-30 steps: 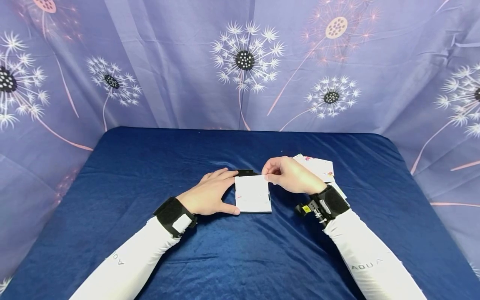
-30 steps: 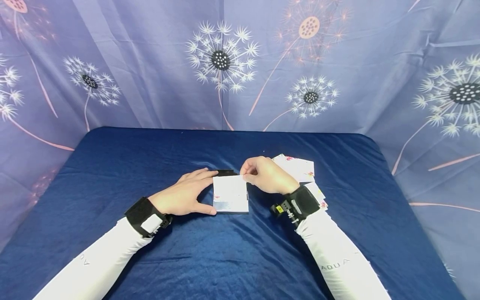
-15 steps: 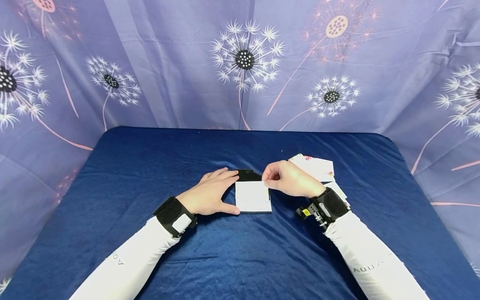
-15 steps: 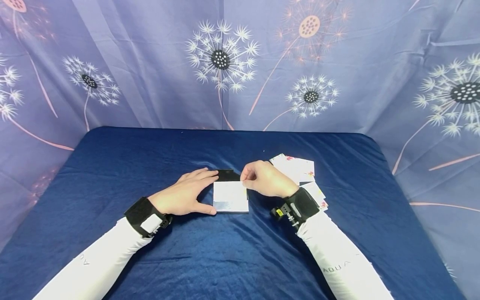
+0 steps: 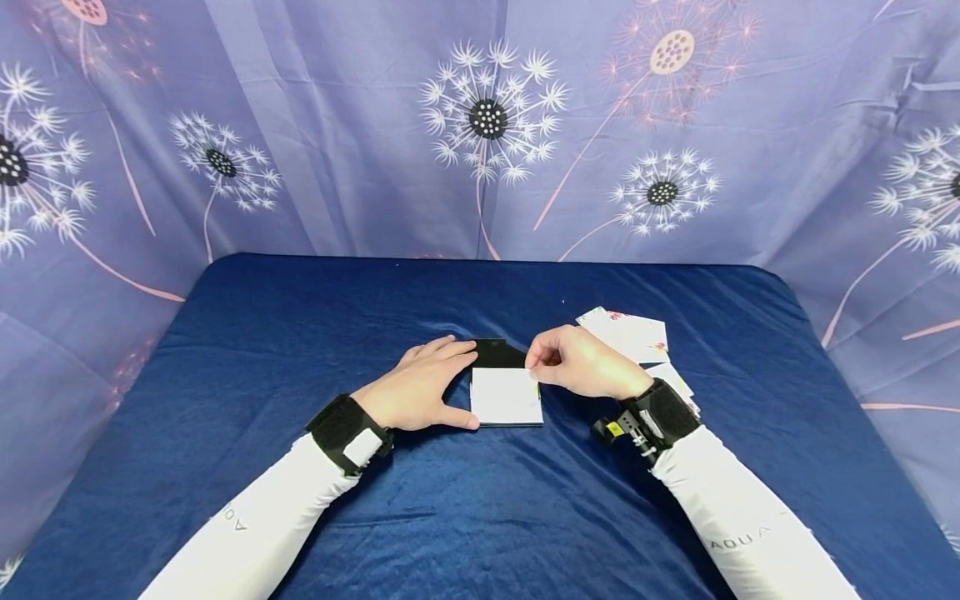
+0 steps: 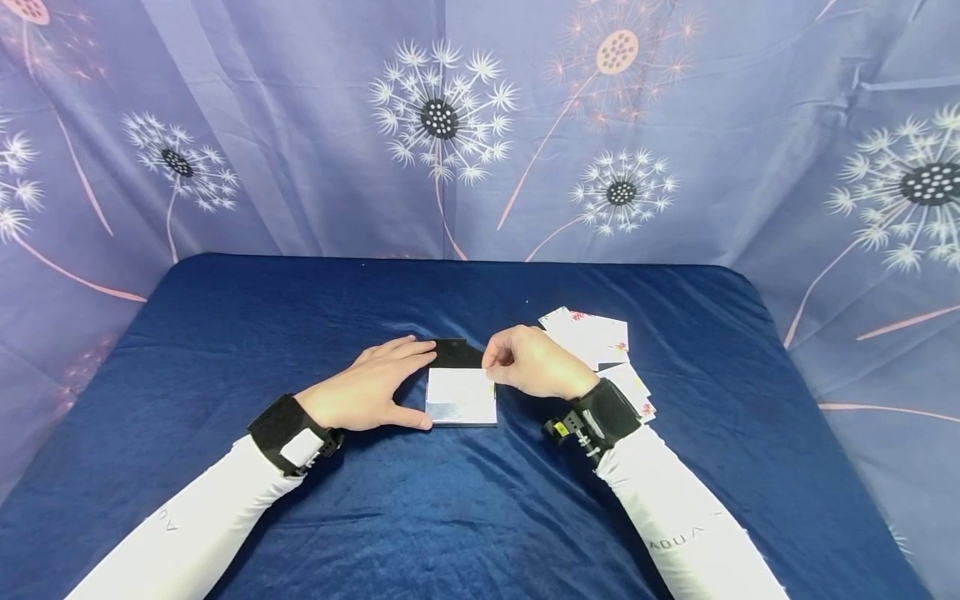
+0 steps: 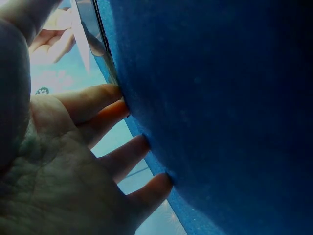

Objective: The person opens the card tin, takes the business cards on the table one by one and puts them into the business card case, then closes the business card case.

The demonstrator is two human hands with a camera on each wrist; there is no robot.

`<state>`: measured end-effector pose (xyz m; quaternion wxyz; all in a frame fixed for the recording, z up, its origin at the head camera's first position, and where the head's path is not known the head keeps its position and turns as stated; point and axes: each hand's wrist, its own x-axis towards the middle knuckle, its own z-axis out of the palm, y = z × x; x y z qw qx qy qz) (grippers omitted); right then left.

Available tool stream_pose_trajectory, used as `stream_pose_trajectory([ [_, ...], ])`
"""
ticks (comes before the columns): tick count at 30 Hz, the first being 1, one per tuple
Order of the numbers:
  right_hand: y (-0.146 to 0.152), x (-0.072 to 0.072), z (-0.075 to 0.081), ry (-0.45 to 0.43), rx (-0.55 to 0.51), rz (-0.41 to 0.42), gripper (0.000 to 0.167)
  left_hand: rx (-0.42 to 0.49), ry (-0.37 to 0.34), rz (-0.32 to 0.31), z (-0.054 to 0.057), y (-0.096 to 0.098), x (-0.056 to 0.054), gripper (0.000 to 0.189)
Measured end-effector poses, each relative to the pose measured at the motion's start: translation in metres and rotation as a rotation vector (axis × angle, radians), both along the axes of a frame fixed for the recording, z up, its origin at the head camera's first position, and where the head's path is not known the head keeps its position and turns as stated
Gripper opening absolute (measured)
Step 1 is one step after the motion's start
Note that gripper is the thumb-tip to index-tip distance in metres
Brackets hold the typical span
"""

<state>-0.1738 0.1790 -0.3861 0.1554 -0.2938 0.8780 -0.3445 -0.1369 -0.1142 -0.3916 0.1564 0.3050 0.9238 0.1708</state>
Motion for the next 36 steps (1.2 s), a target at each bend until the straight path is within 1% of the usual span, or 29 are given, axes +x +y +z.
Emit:
stream_pose_trajectory([
  [7, 0.0002, -0.0002, -0.0033, 0.010, 0.003, 0.029, 0.010, 0.011, 0.000, -0.006, 0.0019, 0.0000, 0.0007, 0.098],
  [17, -0.0010, 0.0034, -0.0030, -0.037, 0.015, 0.075, 0.008, 0.004, -0.006, -0.003, 0.0019, -0.0001, 0.0009, 0.098],
  [23, -0.0012, 0.0048, -0.0036, -0.036, 0.012, 0.088, 0.008, 0.010, 0.001, -0.007, 0.0024, -0.0001, 0.0016, 0.098],
  [31, -0.0024, 0.0067, -0.0033, -0.009, 0.009, 0.109, 0.011, 0.005, 0.005, -0.007, 0.0010, -0.0001, 0.0010, 0.098],
  [36, -0.0018, 0.0084, -0.0036, 0.053, -0.002, 0.121, 0.011, 0.008, 0.005, -0.010, 0.0007, -0.0001, 0.0010, 0.098],
])
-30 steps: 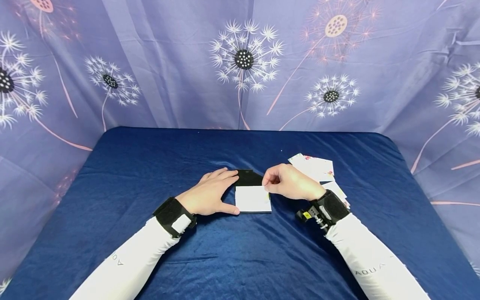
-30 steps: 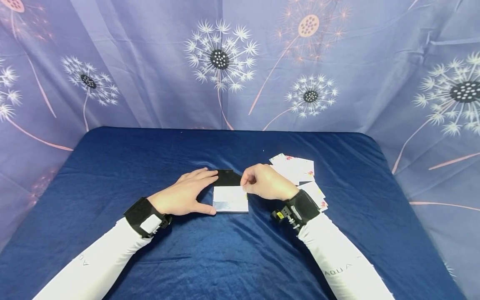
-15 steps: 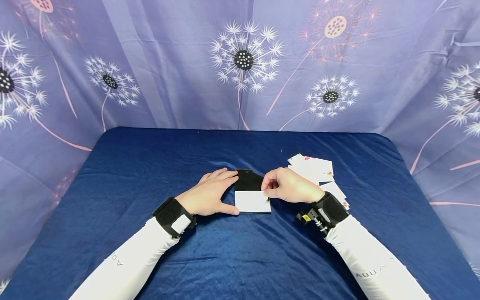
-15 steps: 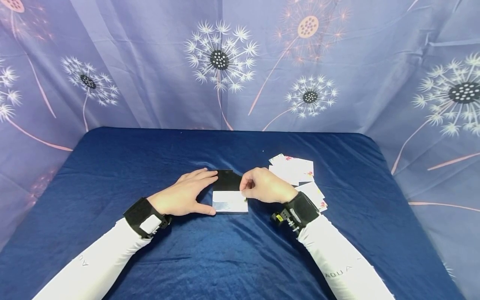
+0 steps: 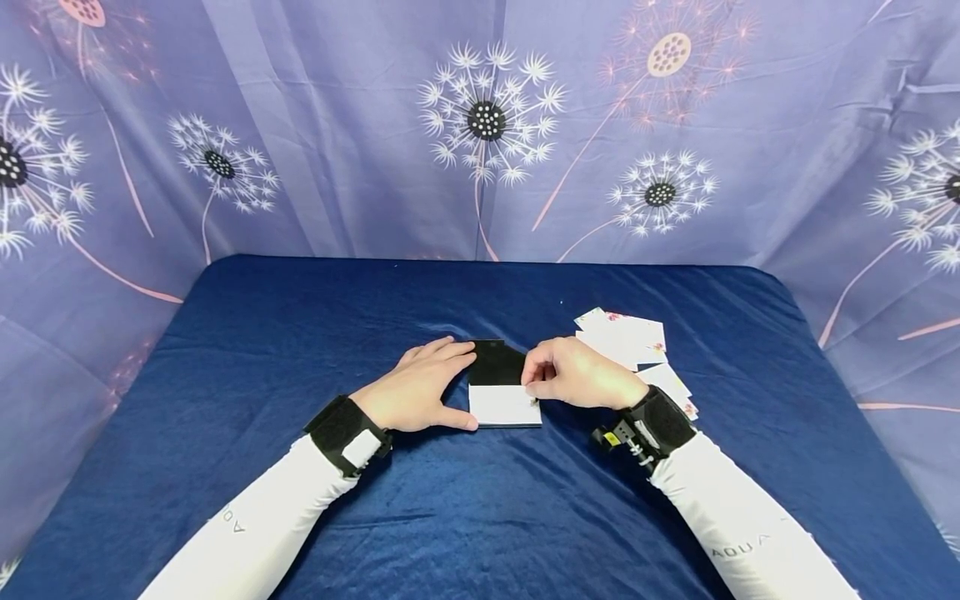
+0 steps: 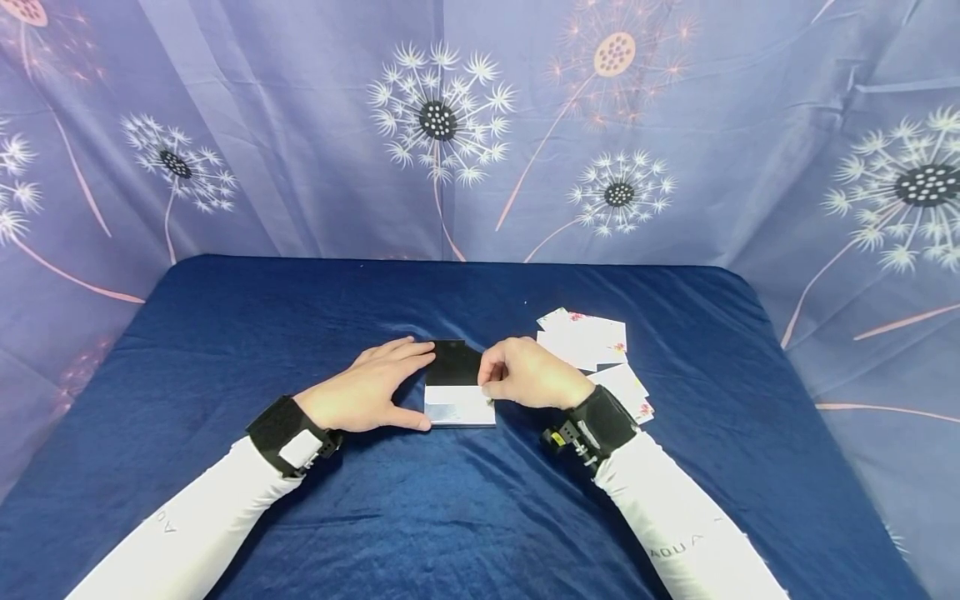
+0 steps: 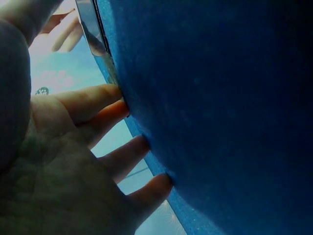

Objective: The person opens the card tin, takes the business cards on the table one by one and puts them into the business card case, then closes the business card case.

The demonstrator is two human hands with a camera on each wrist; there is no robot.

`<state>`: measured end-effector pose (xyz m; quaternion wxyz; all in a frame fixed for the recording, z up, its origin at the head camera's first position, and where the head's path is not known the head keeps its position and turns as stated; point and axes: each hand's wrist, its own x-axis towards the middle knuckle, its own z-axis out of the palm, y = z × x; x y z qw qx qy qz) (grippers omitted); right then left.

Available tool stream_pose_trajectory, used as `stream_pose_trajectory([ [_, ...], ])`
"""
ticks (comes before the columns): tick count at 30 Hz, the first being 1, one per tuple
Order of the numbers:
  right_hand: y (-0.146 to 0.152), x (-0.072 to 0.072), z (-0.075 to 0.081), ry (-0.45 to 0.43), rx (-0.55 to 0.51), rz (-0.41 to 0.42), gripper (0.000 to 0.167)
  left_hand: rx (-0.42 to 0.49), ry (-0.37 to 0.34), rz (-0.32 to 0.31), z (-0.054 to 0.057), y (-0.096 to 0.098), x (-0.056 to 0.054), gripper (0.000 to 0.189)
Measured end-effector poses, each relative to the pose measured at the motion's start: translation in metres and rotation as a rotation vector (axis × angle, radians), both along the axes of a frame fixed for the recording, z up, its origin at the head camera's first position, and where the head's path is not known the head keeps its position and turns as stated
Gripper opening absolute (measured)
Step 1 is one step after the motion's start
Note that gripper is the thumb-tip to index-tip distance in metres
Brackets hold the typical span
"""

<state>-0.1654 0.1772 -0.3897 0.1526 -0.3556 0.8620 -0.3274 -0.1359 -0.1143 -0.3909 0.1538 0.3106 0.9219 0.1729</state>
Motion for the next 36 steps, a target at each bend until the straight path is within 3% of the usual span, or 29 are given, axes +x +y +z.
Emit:
stream_pose_trajectory([
  [7, -0.001, 0.001, -0.003, 0.118, -0.015, 0.004, 0.012, 0.001, -0.001, -0.002, 0.000, 0.000, 0.000, 0.098],
  [18, 0.000, 0.003, 0.002, 0.120, 0.015, -0.037, 0.009, 0.003, -0.006, 0.000, 0.000, 0.000, 0.000, 0.098],
  [24, 0.011, 0.001, 0.014, 0.120, 0.033, -0.127, 0.008, -0.001, -0.006, 0.001, 0.000, 0.000, 0.000, 0.098],
  [36, 0.060, -0.019, 0.031, 0.109, 0.115, -0.309, 0.022, -0.005, -0.011, 0.002, 0.001, -0.001, 0.001, 0.098],
])
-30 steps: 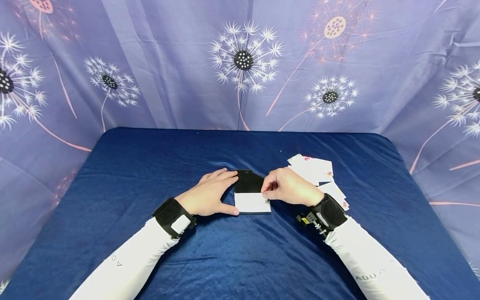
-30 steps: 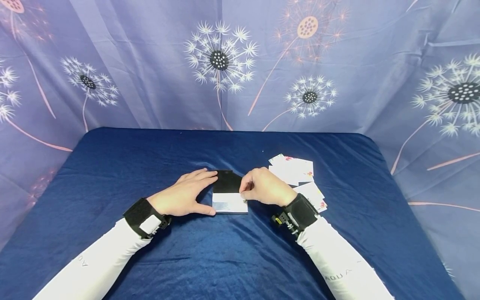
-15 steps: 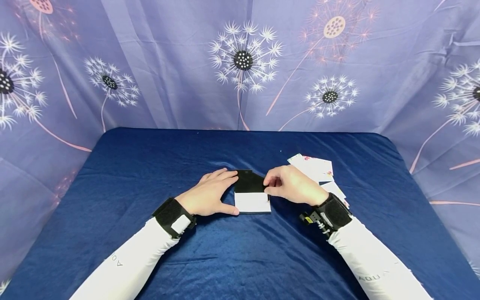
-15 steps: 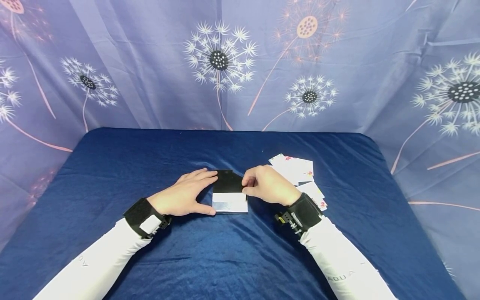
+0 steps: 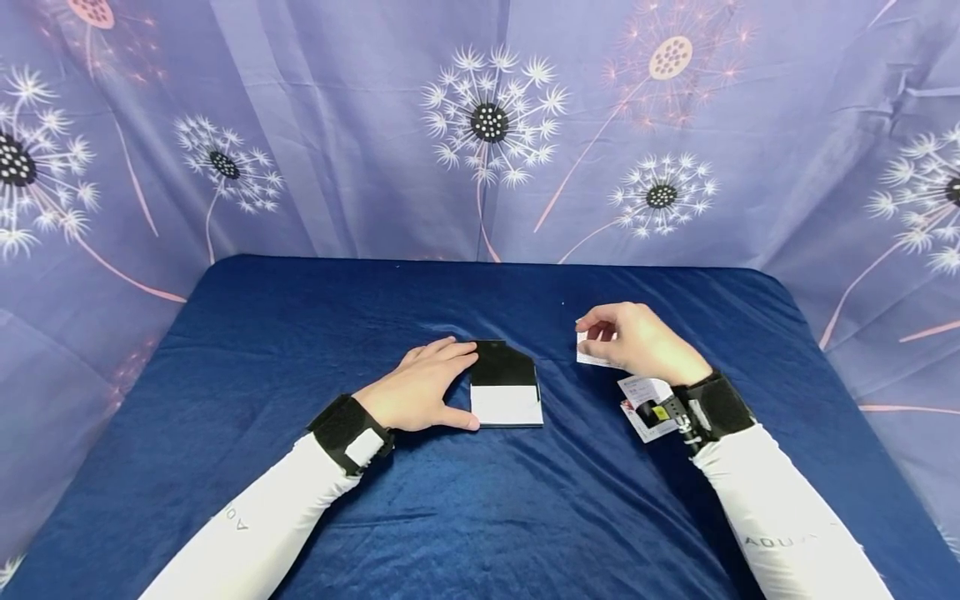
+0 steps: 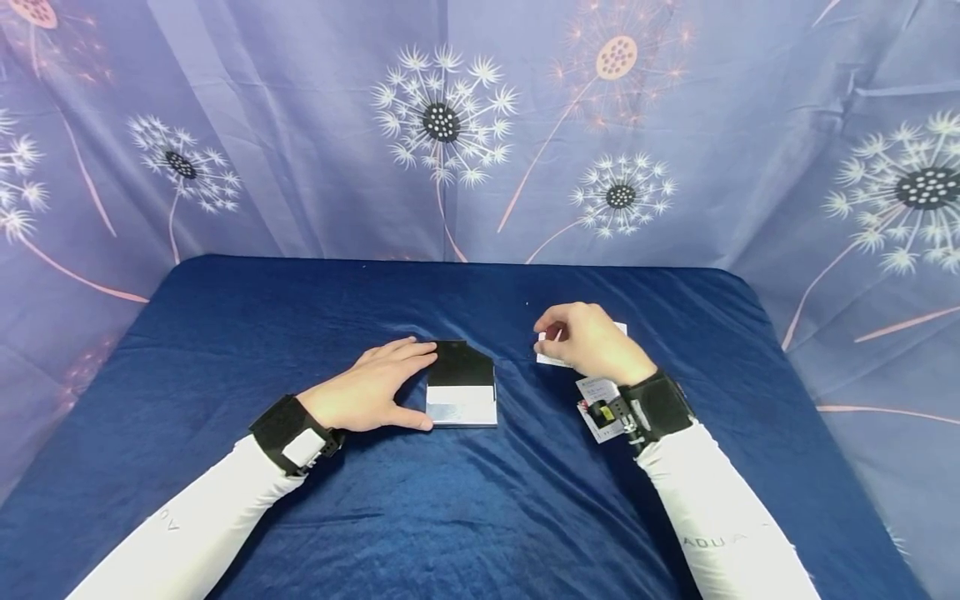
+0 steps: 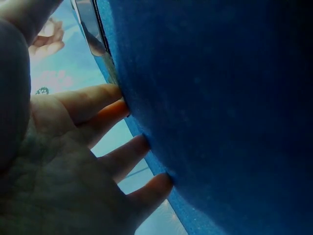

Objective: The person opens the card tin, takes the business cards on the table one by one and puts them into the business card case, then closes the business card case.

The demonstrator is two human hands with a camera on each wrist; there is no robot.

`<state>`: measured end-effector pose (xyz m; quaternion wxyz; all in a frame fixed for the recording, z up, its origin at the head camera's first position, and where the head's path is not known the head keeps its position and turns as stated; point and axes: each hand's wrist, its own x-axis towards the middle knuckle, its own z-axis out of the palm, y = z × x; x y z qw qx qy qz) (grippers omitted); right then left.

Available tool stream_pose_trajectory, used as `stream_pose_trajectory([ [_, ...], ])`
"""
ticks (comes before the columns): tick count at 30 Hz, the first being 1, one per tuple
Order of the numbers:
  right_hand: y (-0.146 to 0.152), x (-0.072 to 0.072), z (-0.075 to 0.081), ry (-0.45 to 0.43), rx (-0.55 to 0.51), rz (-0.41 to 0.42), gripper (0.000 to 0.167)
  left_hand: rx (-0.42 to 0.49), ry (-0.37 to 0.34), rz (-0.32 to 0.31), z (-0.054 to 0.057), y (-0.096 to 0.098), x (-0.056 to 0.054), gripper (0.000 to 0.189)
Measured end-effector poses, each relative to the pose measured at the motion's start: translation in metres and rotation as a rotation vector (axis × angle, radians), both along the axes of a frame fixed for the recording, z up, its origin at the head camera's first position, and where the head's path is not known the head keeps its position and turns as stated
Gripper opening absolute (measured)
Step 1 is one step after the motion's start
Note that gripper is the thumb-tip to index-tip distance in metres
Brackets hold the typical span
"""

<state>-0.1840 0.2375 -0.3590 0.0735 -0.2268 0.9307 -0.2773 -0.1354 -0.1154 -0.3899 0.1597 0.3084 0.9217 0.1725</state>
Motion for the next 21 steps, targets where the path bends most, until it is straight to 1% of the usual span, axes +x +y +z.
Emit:
stream_pose_trajectory([
  [5, 0.026, -0.006, 0.004, -0.006, 0.023, -0.068, 0.024, 0.003, -0.002, 0.001, 0.000, 0.000, 0.000, 0.098],
  [10, 0.049, -0.011, 0.003, -0.051, 0.024, -0.134, 0.025, 0.007, -0.003, 0.004, 0.001, 0.000, 0.000, 0.098],
  [15, 0.068, -0.016, 0.000, -0.098, 0.030, -0.173, 0.034, 0.008, -0.004, 0.005, 0.001, 0.000, 0.001, 0.097],
  [21, 0.086, -0.021, -0.007, -0.088, 0.101, -0.200, 0.046, 0.008, -0.003, 0.004, 0.000, 0.001, 0.000, 0.098],
])
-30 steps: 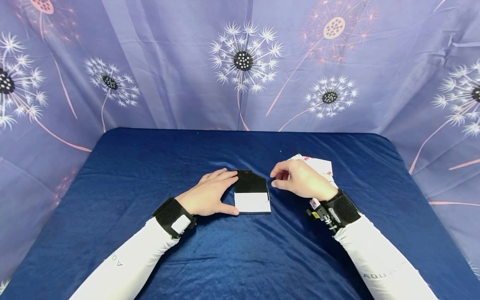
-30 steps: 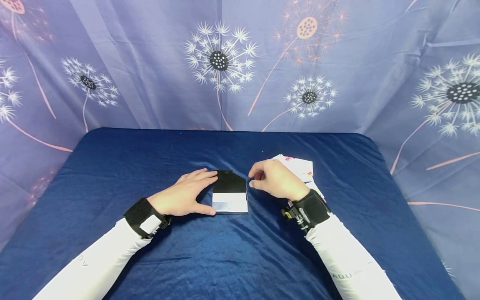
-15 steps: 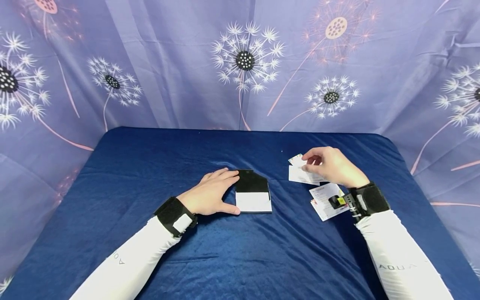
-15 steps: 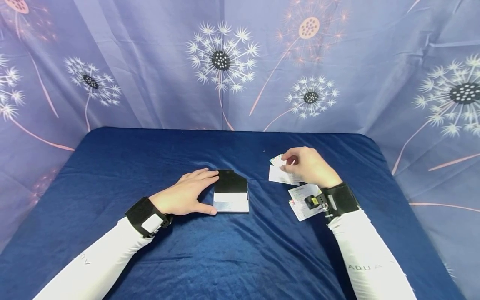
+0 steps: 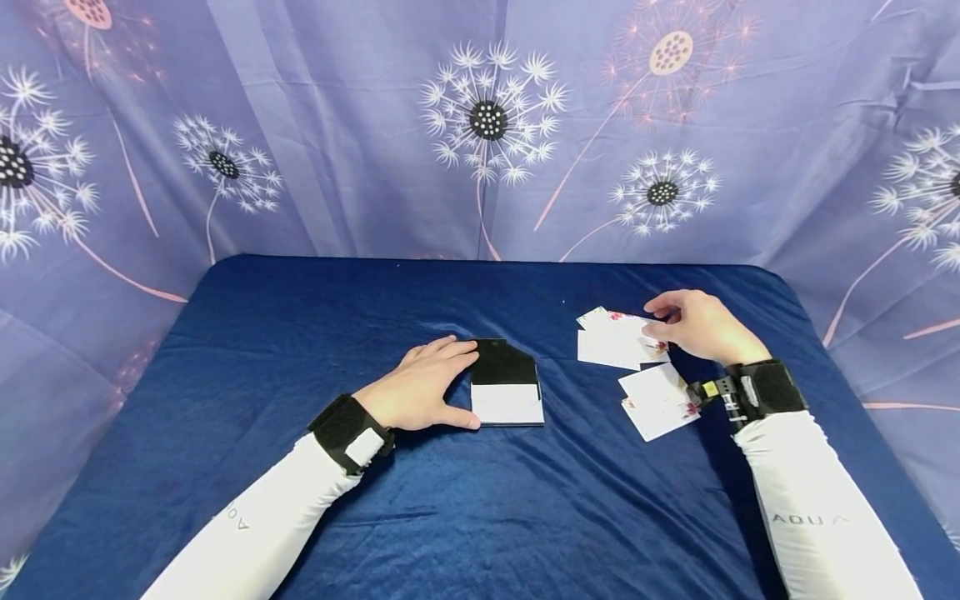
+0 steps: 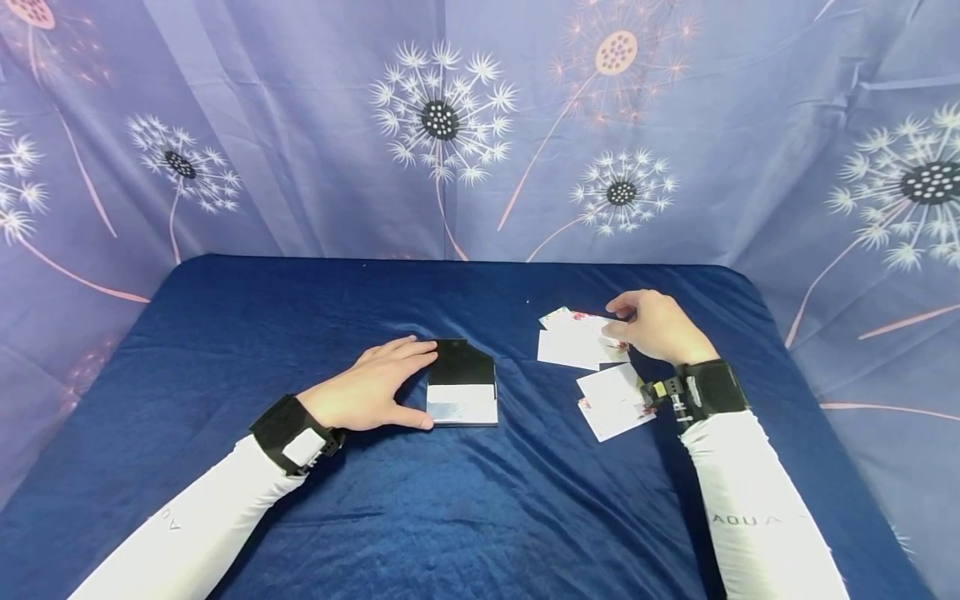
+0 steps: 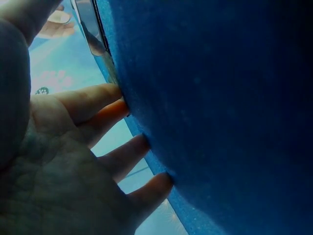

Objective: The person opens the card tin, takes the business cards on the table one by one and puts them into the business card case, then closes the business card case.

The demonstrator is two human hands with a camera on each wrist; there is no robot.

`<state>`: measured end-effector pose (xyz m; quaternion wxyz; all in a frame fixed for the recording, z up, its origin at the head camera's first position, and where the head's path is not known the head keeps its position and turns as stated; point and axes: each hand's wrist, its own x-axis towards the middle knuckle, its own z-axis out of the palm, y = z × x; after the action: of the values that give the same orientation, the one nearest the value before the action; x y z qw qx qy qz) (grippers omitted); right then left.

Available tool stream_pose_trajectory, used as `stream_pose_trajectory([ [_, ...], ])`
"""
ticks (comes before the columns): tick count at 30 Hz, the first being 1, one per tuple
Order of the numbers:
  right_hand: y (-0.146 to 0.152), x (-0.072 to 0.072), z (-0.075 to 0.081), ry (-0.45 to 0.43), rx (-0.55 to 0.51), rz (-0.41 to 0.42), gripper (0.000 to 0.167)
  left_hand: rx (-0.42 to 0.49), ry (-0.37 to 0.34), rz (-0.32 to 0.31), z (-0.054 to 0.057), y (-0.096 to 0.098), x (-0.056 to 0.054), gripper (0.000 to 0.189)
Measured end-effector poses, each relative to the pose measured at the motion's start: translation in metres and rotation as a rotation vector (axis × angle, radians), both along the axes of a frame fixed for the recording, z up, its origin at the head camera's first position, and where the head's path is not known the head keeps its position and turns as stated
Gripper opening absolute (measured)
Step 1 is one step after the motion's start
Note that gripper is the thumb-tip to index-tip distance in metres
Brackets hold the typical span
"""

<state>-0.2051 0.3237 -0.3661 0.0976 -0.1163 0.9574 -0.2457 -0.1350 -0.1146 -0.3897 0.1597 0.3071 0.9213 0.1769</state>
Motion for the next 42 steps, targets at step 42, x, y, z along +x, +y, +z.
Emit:
stream_pose_trajectory([
  [42, 0.019, 0.000, -0.016, 0.079, -0.043, -0.030, 0.014, -0.014, 0.003, 0.000, 0.000, 0.000, 0.000, 0.099],
])
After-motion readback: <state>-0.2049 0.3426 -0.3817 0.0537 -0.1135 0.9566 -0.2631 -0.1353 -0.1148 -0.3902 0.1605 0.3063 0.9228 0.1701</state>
